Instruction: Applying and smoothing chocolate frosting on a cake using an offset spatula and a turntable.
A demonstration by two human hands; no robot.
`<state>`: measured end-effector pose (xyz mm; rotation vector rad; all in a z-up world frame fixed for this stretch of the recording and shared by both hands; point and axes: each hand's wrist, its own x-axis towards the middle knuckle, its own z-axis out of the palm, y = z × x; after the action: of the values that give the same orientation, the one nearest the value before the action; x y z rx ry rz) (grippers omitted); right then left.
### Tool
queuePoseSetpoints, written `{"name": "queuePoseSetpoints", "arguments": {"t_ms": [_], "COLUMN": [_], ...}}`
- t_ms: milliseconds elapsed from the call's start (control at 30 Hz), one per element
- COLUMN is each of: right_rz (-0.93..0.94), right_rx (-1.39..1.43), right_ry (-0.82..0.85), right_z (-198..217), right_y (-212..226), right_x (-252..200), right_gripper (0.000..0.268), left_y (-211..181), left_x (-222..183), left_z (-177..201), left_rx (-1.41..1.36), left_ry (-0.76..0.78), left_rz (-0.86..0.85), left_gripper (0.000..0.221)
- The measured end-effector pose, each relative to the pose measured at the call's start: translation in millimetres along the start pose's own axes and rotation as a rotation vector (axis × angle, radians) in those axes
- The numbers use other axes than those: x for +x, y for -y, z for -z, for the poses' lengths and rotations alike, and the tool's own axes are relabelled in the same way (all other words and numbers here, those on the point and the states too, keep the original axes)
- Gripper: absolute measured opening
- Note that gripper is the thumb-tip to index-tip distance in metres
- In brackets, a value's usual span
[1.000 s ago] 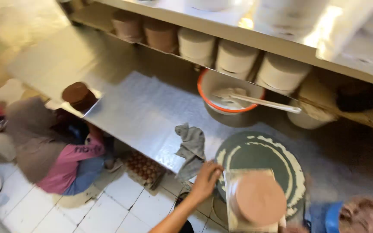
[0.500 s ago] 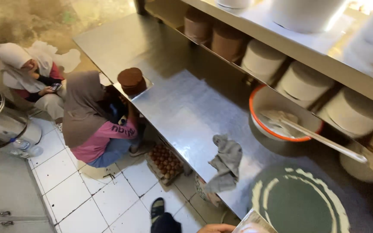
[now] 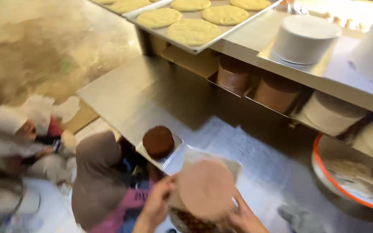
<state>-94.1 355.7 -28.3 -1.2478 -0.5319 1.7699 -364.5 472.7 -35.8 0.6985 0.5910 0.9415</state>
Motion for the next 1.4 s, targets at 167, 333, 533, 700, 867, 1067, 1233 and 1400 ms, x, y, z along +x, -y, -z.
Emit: {"name": "queuePoseSetpoints", "arguments": {"t_ms": [167,333,533,700,867,1067,1233,1400], "right_rz": [0.160,0.282,0.367,0.357,0.497,0.576,0.588,0.569], "right_rx": [0.037,0.158,0.346,0.523,0.730,0.632,0.588,0.570], "right_ry": [0.146,0.072,0.012,-0.205,-0.233,-0.424,-0.443,-0.441], "right_z": [-113.2,-145.3,-90.0,-59.0,-64.1,-54.4,-51.0,-64.1], "right_y": [103.5,175.2,214.3,237.5,247.5,245.0,246.5,252.3], "right_x": [163.7,283.8,403.5,448.6,442.1,442.6,442.0,428.3], "right_gripper": [0.100,0.083,0.046,0.032,0.031,0.022,0.025,0.025], "left_y": [-151.5,-206.4,-210.2,-189.1,-153.5,-139.5,-109.3,-106.4], "left_x": [128.1,271.3,415.2,476.8,509.2,488.9,485.5,486.5], "left_z": [57.9,112.2,117.2,103.6,104.3,64.1,39.4,37.5], "left_rx": [-0.030,-0.214,-0.316,-0.397,-0.413,-0.261,-0.037,-0.023], "left_ry": [0.018,0.096,0.130,0.100,0.071,-0.058,0.019,-0.016], "left_rz": [-0.110,-0.032,0.034,0.080,0.022,0.151,0.020,-0.013], "left_gripper": [0.059,0.052,0.045,0.043,0.040,0.028,0.029,0.028]}}
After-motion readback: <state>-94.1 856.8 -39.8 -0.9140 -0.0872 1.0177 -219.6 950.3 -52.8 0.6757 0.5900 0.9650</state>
